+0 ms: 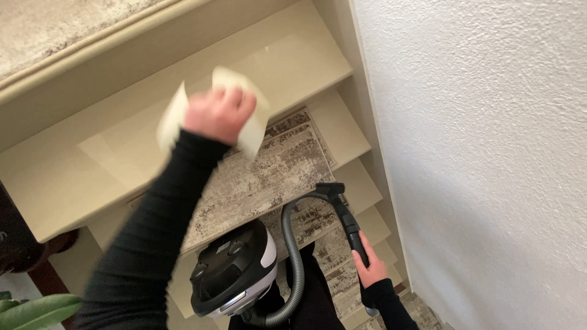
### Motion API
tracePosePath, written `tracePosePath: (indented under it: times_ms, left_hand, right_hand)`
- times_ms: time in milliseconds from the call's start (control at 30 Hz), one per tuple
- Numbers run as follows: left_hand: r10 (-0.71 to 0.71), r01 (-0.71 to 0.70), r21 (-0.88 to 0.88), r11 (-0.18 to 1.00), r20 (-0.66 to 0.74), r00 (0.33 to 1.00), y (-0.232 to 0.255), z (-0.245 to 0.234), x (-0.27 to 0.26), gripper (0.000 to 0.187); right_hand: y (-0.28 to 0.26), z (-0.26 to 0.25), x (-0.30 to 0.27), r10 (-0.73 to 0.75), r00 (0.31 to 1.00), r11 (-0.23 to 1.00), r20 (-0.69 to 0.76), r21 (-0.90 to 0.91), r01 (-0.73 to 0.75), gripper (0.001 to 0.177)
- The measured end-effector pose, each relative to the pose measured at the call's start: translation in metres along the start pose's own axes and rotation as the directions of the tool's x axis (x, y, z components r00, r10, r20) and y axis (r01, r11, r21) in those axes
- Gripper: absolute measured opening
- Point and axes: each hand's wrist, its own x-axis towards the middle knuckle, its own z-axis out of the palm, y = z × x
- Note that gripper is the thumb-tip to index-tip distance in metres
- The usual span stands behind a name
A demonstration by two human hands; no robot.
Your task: Vacuuming stairs and a landing area, including lifting and cleaning under small rugs.
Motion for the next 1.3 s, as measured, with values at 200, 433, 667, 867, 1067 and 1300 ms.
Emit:
tracePosePath:
  times_ms: [200,433,667,867,1067,1300]
  left_hand:
    - [0.292,-0.276,0.095,0.956,-0.334,0.896,-0.057,-0.053,0.071,0.017]
    - [0.192,-0.196,0.192,0.962,0.041,0.981,-0.046,0.075,-0.134,0.033]
    - [-0.341,0.524,0.149,0.839,0.894,0.291,0.019,0.148,-0.328,0.076]
    - [-0.533,0.704,0.306,0.64,0.838,0.12,0.039,0.152,-0.362,0.104]
    - [-0.617,0.755,0.32,0.572,0.775,0.138,0.032,0.189,-0.387,0.101]
    - [-0.447,0.784,0.355,0.509,0.888,-0.112,-0.038,0.139,-0.327,0.106]
  right_hand:
    - [-0.015,-0.025,-0.013,0.055,0.996,0.998,0.072,-0.032,-0.052,0.074]
    - [-0.027,-0.022,-0.01,0.173,0.982,0.985,0.079,-0.04,-0.17,0.076]
    - [-0.033,-0.007,-0.021,0.196,0.976,0.961,0.093,-0.215,-0.172,0.074]
    - [-0.019,0.013,-0.016,0.141,0.989,0.958,0.043,-0.256,-0.126,0.075]
    - [-0.012,0.029,-0.018,0.063,0.997,0.971,0.05,-0.235,-0.05,0.076]
    - [0.005,0.027,-0.038,0.05,0.999,0.979,0.005,-0.199,-0.048,0.075]
